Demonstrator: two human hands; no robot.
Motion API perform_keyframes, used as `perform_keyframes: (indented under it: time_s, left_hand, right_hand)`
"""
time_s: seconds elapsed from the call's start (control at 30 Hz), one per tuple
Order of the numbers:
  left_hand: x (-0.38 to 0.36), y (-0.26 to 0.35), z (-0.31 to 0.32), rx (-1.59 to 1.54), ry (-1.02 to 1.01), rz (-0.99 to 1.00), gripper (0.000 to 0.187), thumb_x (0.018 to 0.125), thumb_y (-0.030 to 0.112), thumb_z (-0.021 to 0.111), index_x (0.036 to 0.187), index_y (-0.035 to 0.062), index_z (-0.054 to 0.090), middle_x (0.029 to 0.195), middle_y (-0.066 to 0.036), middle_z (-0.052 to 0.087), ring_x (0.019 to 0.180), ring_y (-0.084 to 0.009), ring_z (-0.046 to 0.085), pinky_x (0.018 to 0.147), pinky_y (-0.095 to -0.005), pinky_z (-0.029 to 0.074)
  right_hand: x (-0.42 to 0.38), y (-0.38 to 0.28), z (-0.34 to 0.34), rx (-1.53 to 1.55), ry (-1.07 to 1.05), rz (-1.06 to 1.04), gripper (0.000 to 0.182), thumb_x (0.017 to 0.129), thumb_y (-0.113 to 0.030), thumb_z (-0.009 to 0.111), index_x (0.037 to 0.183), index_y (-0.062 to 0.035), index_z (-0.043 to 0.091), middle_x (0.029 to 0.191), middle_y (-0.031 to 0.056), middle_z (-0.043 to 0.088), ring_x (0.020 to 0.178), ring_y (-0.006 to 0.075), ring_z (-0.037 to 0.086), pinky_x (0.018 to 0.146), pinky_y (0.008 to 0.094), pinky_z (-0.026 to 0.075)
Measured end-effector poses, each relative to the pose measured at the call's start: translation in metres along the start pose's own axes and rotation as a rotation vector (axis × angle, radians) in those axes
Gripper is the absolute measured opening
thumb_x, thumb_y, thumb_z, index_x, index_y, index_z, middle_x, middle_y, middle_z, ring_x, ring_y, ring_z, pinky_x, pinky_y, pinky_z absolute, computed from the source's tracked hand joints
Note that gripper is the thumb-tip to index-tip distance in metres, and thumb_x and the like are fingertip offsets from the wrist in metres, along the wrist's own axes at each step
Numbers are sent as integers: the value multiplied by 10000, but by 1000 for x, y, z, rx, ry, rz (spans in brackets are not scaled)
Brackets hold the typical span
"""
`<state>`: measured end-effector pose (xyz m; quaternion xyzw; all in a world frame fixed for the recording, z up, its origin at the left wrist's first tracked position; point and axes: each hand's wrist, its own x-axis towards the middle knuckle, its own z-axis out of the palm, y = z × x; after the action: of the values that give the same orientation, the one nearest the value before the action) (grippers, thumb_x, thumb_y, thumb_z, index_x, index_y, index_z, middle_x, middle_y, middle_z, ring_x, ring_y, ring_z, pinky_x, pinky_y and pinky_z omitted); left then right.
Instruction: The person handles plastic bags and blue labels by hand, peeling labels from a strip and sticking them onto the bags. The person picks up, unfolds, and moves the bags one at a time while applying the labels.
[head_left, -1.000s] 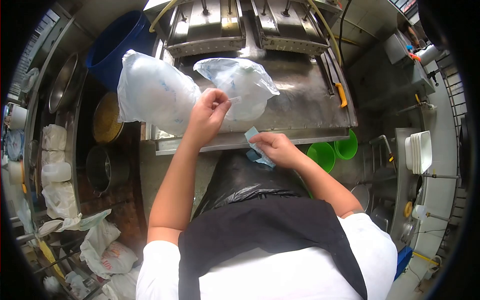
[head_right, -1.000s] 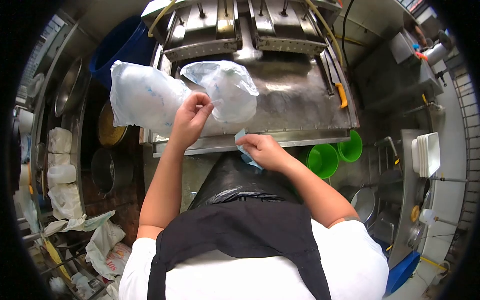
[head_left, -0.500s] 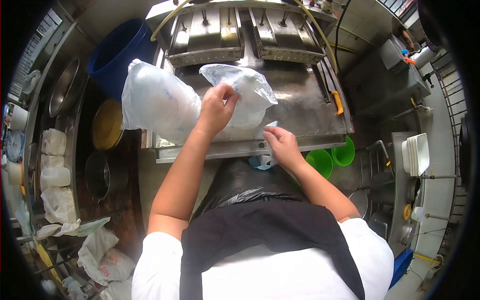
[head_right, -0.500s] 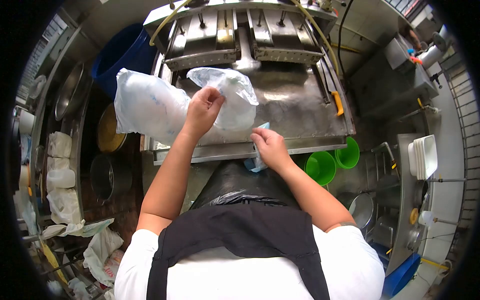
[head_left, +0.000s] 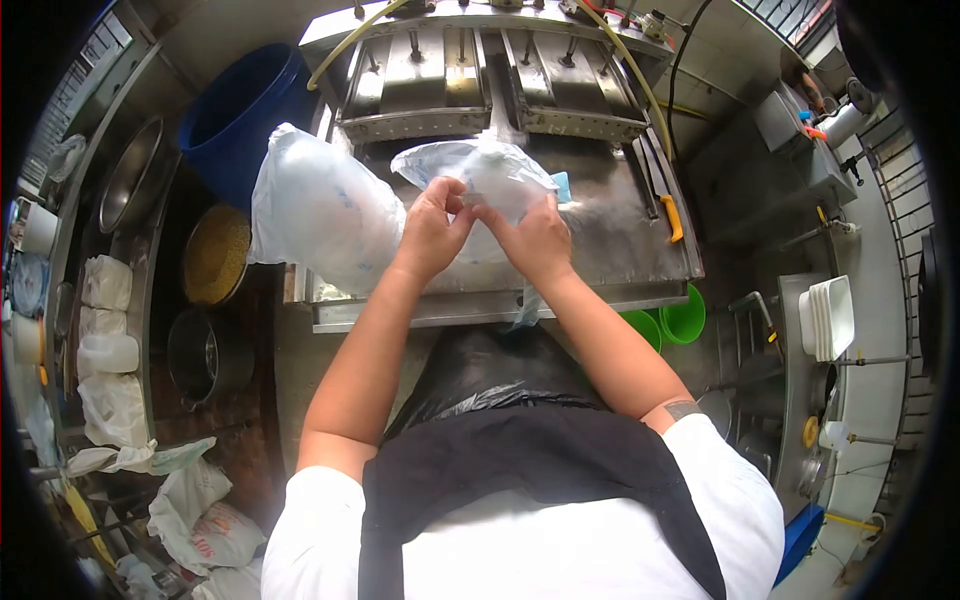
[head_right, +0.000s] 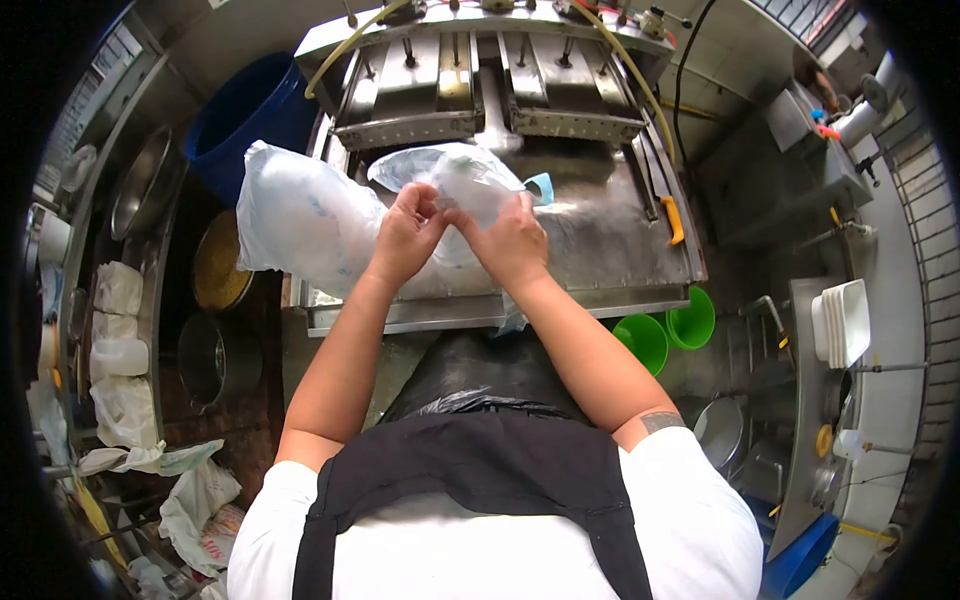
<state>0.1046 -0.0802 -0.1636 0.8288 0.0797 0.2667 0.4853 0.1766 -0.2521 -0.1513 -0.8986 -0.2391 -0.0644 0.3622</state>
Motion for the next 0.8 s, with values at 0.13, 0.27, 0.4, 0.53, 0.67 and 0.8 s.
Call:
perform_keyframes:
  time_s: [0.13, 0.27, 0.4, 0.53, 0.67, 0.8]
  left_hand:
    - [0, 5, -6, -27, -66, -96, 346, 928, 216, 817, 1141, 30, 618, 835, -95, 701, 750, -213, 668, 726, -374, 553]
    - [5, 1, -5, 23, 171, -210, 371, 922, 285, 840, 1057, 37, 600, 804, -63, 677, 710, -175, 631, 679, -345, 537]
    - [-2, 0, -2, -18, 218, -180, 422, 921, 355, 837, 1013, 41, 569, 778, -96, 672, 686, -227, 647, 686, -389, 548]
    - [-5, -12, 9, 145, 251, -37, 409, 936, 359, 834, 981, 45, 576, 714, -37, 626, 657, -166, 617, 633, -352, 520]
    - [-4, -32, 5, -10, 250, -240, 474, 921, 406, 835, 1063, 36, 574, 879, -88, 651, 738, -224, 633, 695, -386, 535]
    - [-37, -52, 10, -51, 202, -171, 719, 857, 476, 881, 1278, -4, 550, 1182, -143, 651, 1054, -258, 639, 901, -413, 534]
  right_hand:
    - [13, 13, 8, 97, -6, 43, 783, 864, -662, 754, 1196, 43, 673, 1207, 257, 641, 1082, 466, 689, 914, 522, 563]
    - [16, 7, 1, 75, -39, 77, 548, 896, -547, 763, 1225, -109, 741, 1250, 206, 702, 1158, 411, 661, 1002, 494, 523]
    - [14, 0, -7, 90, -76, 97, 579, 894, -570, 757, 1244, -108, 734, 1265, 212, 701, 1187, 408, 657, 1008, 489, 522]
    - [15, 11, 5, 114, -57, 122, 692, 873, -628, 760, 1276, -68, 703, 1265, 232, 691, 1206, 421, 651, 1012, 488, 524]
    - [12, 18, -6, 256, -43, -18, 830, 845, -676, 775, 1312, -1, 654, 1248, 237, 690, 1227, 428, 638, 1027, 478, 520]
    - [-2, 63, -11, 310, -92, -116, 909, 827, -690, 790, 1346, 39, 629, 1297, 233, 675, 1265, 419, 621, 1056, 463, 508]
